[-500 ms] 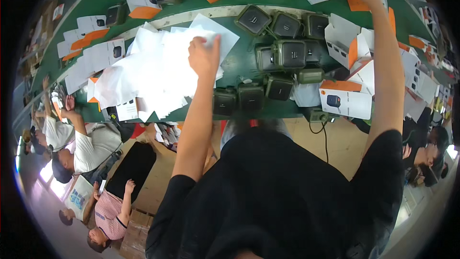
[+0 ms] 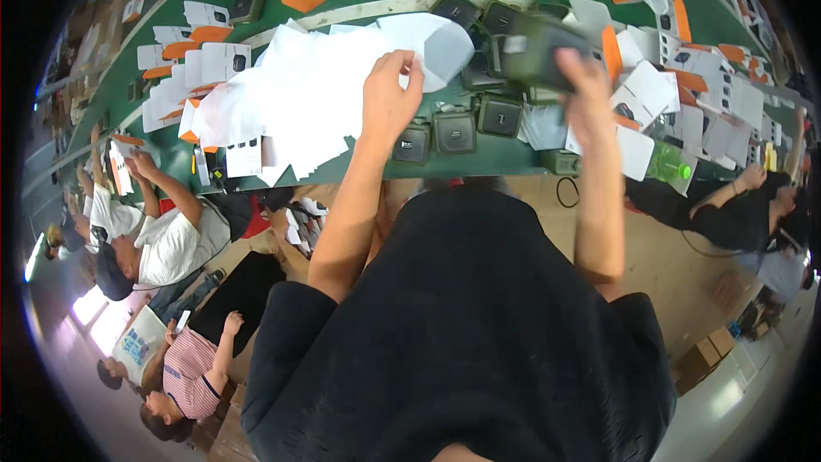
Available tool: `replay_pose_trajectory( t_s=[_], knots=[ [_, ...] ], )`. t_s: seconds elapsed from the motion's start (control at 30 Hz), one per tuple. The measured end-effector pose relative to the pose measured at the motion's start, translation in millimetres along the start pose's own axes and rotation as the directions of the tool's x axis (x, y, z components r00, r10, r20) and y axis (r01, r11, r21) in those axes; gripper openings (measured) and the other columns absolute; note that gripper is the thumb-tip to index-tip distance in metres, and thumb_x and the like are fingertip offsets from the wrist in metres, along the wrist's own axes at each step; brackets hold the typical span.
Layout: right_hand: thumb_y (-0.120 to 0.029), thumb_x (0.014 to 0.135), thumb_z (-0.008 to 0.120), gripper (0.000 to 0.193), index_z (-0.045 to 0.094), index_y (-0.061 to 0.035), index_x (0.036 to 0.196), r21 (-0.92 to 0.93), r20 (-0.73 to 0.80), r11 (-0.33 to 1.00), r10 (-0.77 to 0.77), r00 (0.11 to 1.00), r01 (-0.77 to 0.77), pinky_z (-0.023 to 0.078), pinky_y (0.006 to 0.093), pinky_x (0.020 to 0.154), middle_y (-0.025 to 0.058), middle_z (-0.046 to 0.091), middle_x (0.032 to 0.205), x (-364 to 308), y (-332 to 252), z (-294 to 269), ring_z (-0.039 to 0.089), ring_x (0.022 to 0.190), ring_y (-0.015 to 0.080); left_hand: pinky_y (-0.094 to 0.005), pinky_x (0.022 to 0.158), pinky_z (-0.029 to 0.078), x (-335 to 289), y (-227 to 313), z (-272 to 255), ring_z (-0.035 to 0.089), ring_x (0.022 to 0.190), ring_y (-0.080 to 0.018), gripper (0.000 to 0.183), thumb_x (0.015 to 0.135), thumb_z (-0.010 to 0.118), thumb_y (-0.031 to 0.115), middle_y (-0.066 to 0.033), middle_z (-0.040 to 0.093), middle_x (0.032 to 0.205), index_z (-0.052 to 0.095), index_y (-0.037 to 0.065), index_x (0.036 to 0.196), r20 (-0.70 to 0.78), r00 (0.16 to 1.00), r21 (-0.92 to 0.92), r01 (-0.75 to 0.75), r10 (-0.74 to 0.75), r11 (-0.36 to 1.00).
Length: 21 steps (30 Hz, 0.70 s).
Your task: The person places small electronic components into white cardboard boxes and orange boxes by hand at a manufacturing workstation.
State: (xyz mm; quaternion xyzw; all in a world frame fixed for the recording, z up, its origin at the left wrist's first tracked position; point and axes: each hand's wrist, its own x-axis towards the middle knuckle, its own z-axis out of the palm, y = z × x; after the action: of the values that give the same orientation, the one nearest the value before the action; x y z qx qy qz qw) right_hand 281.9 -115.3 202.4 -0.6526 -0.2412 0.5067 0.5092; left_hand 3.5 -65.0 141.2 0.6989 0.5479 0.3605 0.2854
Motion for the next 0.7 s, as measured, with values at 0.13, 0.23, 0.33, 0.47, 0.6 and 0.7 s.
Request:
replay_pose_trajectory(
  t_s=[0.13,0.23,0.33,0.47,0.6,0.7],
  knots=[
    [-0.036,0.076,0.089,0.080,0.054,0.0125,0.129,-0.109,0.405,0.993,-0.003,0.914,0.052,0.049,0.0318,0.097,0.0176,0.067,0.115,-18,20,55,0.064,0.107,0.0193,-0.0336,0.069,0.051,-28,54,-13,0.065,0.076,-0.0225,0.012,0.092,0.061,0.010,-0.0120,0.068,0.086,0.066,0.001,0.098,0.012,0.997,-0.088,0.080,-0.079,0.993],
    [-0.035,0.073,0.090,0.078,0.056,0.0109,0.127,-0.039,0.395,0.999,0.039,0.918,-0.025,0.051,0.0304,0.091,0.0140,0.069,0.110,-32,32,62,0.065,0.101,0.0171,-0.0290,0.067,0.049,-41,54,-10,0.063,0.079,-0.0141,0.014,0.095,0.060,0.010,-0.0090,0.070,0.088,0.065,0.000,0.103,-0.008,0.951,-0.288,0.295,-0.310,0.911],
    [-0.035,0.072,0.090,0.079,0.056,0.0111,0.126,-0.135,0.322,0.990,0.079,0.943,-0.037,0.051,0.0305,0.090,0.0134,0.069,0.111,-28,43,54,0.065,0.100,0.0167,-0.0290,0.065,0.048,-45,40,-3,0.060,0.073,-0.0132,0.012,0.094,0.056,0.009,-0.0051,0.065,0.080,0.065,0.001,0.098,0.016,0.941,-0.440,0.310,-0.338,0.843],
    [-0.030,0.075,0.086,0.065,0.062,0.0059,0.124,-0.091,0.421,0.996,0.018,0.907,0.023,0.051,0.0294,0.092,0.0118,0.070,0.110,-31,25,29,0.066,0.100,0.0166,-0.0272,0.066,0.042,-43,30,-7,0.049,0.071,-0.0100,0.019,0.097,0.047,0.011,-0.0003,0.056,0.079,0.063,0.003,0.098,0.085,0.834,-0.597,0.481,-0.546,0.642],
    [-0.036,0.075,0.083,0.068,0.062,0.0081,0.123,-0.117,0.474,0.992,0.091,0.876,-0.039,0.050,0.0315,0.098,0.0139,0.070,0.112,-44,3,16,0.067,0.103,0.0208,-0.0278,0.070,0.042,-43,32,-9,0.049,0.076,-0.0103,0.021,0.100,0.046,0.015,-0.0022,0.056,0.081,0.062,0.002,0.100,0.090,0.865,-0.515,0.465,-0.494,0.720],
    [-0.046,0.065,0.087,0.082,0.061,0.0112,0.119,-0.531,0.551,0.690,-0.160,0.819,0.491,0.052,0.0342,0.095,0.0195,0.069,0.113,-32,27,35,0.067,0.104,0.0258,-0.0280,0.072,0.043,-39,46,0,0.049,0.077,-0.0105,0.021,0.102,0.048,0.019,-0.0031,0.056,0.082,0.060,0.002,0.106,0.044,0.914,-0.475,0.373,-0.403,0.797]
  ],
)
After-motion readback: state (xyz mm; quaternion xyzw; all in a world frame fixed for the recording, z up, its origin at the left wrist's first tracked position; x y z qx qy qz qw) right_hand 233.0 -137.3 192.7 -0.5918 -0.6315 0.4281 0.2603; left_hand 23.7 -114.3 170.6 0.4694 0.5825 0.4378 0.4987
